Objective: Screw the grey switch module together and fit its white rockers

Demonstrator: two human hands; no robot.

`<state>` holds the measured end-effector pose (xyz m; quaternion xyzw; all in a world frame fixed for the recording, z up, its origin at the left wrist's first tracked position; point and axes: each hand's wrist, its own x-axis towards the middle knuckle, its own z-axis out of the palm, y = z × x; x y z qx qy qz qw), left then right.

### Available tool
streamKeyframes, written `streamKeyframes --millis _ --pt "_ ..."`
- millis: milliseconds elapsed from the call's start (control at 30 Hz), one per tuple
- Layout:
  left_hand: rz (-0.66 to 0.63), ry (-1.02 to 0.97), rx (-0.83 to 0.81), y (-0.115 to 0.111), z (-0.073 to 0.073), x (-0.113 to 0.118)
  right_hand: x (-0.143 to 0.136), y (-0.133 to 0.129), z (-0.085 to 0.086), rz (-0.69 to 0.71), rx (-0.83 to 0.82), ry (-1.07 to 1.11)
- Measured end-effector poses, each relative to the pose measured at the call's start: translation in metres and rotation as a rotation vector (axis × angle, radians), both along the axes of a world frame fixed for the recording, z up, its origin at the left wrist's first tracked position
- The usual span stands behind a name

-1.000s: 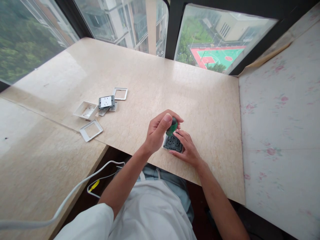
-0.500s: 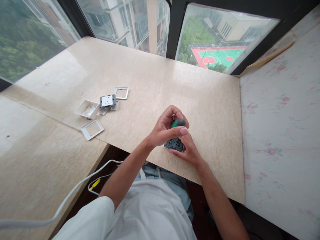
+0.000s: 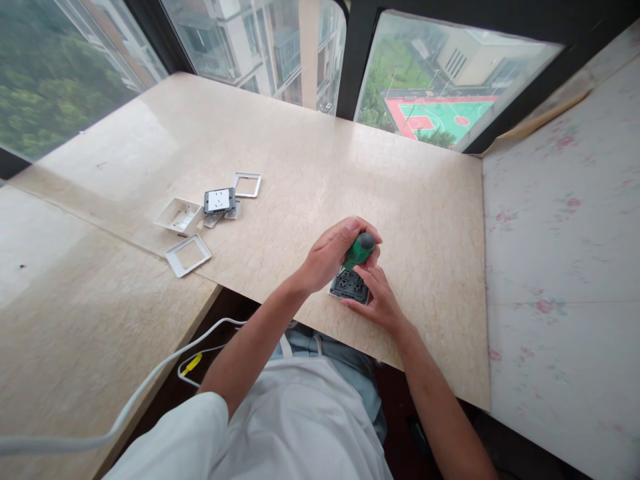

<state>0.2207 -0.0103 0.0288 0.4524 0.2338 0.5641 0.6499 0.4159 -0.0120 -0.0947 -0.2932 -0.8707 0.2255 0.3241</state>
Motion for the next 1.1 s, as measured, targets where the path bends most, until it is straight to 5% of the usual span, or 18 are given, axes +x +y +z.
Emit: streamKeyframes --millis 367,500,700,1100 --pt "-0.047 0.015 0.202 0.013 -0.014 -0.008 0.0 0.0 0.002 0.015 -0.026 0.004" --pt "-0.045 0.139 0.168 0.012 -0.011 -0.016 0.0 0.0 0.003 0.022 -0.028 0.01" --pt "-0.087 0.021 0.053 0.013 -0.009 -0.011 0.0 0.0 0.004 0.022 -0.029 0.011" --pt "-0.067 0.035 0.14 0.015 -0.019 -0.01 0.001 0.001 -0.001 0.016 -0.031 0.009"
